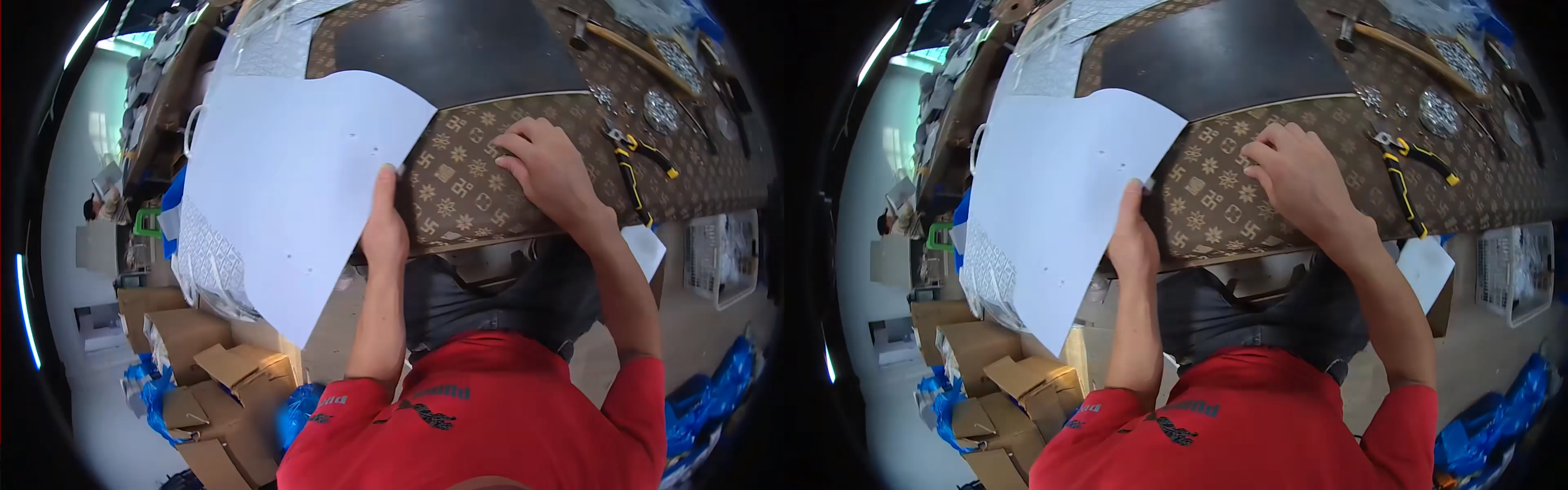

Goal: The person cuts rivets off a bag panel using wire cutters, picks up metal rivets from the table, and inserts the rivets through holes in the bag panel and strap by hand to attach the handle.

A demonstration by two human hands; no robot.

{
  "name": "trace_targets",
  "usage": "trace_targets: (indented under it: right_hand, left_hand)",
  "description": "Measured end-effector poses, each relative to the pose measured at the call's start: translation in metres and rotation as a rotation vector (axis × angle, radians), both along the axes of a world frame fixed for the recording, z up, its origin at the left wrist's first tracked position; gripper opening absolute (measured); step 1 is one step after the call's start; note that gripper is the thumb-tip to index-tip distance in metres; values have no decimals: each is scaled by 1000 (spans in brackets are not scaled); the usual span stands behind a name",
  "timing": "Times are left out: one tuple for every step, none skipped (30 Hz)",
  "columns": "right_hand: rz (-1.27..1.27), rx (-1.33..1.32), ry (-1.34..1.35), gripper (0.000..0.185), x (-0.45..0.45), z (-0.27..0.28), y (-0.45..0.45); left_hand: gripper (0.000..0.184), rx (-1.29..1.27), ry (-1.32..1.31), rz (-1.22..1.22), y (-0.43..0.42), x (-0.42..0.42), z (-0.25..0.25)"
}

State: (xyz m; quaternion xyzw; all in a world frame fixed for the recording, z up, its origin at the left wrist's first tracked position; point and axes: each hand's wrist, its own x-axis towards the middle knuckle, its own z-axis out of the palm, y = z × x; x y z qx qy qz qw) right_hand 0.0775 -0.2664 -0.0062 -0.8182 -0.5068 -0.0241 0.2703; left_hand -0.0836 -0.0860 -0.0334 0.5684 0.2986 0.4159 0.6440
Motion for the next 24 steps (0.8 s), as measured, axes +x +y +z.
trace_targets:
  right_hand:
    - [38, 104, 9, 25, -6, 5, 8]
    - [73, 203, 18, 28, -11, 10, 16]
    - [106, 300, 28, 31, -17, 15, 24]
    - [109, 299, 25, 31, -26, 21, 36]
    - [197, 348, 49, 39, -35, 29, 54]
    - [290, 400, 72, 48, -41, 33, 65]
    - [313, 410, 65, 48, -44, 34, 68]
    - [292, 340, 60, 54, -47, 34, 70]
    - [301, 291, 49, 60, -50, 33, 78]
    - [329, 258, 35, 66, -55, 33, 92]
    - [365, 258, 21, 70, -59, 35, 94]
    - [395, 254, 10, 74, -61, 37, 91]
    - [397, 221, -9, 74, -64, 39, 88]
    - [376, 175, -32, 75, -68, 40, 86]
    - [422, 192, -48, 75, -76, 42, 89]
    - [399, 178, -70, 75, -81, 42, 89]
    - [362, 155, -89, 74, -85, 42, 87]
    - [321, 129, -104, 73, -85, 47, 87]
    - [331, 121, -116, 73, -86, 51, 91]
    - [349, 146, -126, 73, -88, 53, 95]
    - [364, 153, -134, 72, -91, 54, 94]
    - [374, 149, -136, 71, -93, 52, 86]
    - [364, 110, -137, 71, -96, 48, 79]
    - [379, 96, -169, 70, -99, 43, 76]
  left_hand:
    - [40, 5, -5, 10, -3, 2, 1]
    - [39, -25, -61, -16, -9, 3, 1]
    - [39, -56, -116, -45, -14, 2, 1]
    - [38, -87, -170, -77, -17, -1, 1]
    - [38, -85, -174, -69, -16, -7, -5]
    - [38, -7, -18, -175, -13, -18, -17]
    - [39, 77, 136, -269, -7, -31, -28]
    - [39, 165, 294, -340, -1, -46, -30]
    - [40, 386, 454, -270, 0, -54, -29]
    - [42, 603, 638, -166, -1, -58, -30]
    - [41, 754, 713, -94, -4, -63, -29]
    - [41, 892, 805, -29, -4, -62, -16]
    - [41, 723, 728, -38, -4, -65, -3]
    - [40, 555, 625, -68, -6, -64, 12]
    - [40, 559, 622, -15, -2, -68, 1]
    - [42, 164, 188, -57, 3, -70, -24]
    - [43, -227, -256, -115, 5, -73, -44]
    - [44, -616, -703, -180, 8, -73, -61]
    - [44, -617, -720, -173, 13, -72, -62]
    - [41, -613, -709, -169, 19, -72, -67]
    - [39, -627, -700, -163, 15, -71, -71]
    - [37, -654, -687, -158, 3, -71, -77]
    - [37, -693, -694, -160, -9, -72, -75]
    - [37, -743, -732, -134, -17, -75, -69]
